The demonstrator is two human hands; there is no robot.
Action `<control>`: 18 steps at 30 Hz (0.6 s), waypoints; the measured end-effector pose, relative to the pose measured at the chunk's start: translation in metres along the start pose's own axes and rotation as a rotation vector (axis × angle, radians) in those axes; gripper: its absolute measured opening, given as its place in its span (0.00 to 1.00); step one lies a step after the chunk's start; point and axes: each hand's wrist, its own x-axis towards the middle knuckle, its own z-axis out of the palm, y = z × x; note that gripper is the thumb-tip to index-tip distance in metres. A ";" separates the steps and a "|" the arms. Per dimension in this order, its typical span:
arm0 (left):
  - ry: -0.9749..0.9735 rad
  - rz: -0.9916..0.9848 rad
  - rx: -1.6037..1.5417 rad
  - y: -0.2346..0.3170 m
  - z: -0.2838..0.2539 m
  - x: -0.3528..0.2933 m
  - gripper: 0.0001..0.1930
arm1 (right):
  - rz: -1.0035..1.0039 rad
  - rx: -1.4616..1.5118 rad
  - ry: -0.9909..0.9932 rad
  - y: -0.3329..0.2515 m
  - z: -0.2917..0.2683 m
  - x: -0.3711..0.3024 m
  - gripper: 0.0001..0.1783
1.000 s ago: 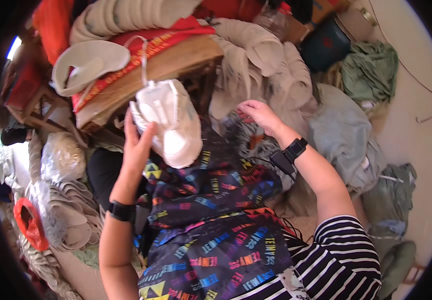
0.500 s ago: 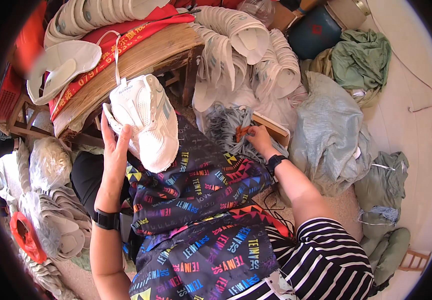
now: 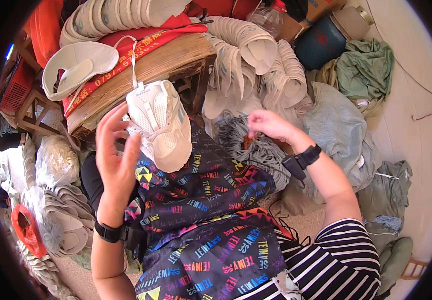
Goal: Lace a white athletic shoe in a manufacturing or assembly setting.
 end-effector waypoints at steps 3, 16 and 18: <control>-0.343 -0.209 -0.728 0.035 0.017 -0.002 0.36 | -0.206 0.012 -0.110 -0.124 0.065 -0.026 0.04; -0.561 -0.624 -0.680 0.011 -0.033 -0.031 0.14 | -0.544 -0.319 0.388 -0.157 0.041 -0.033 0.05; -0.561 -0.645 -0.618 0.008 -0.039 -0.035 0.14 | -0.530 -0.399 0.456 -0.154 0.035 -0.030 0.04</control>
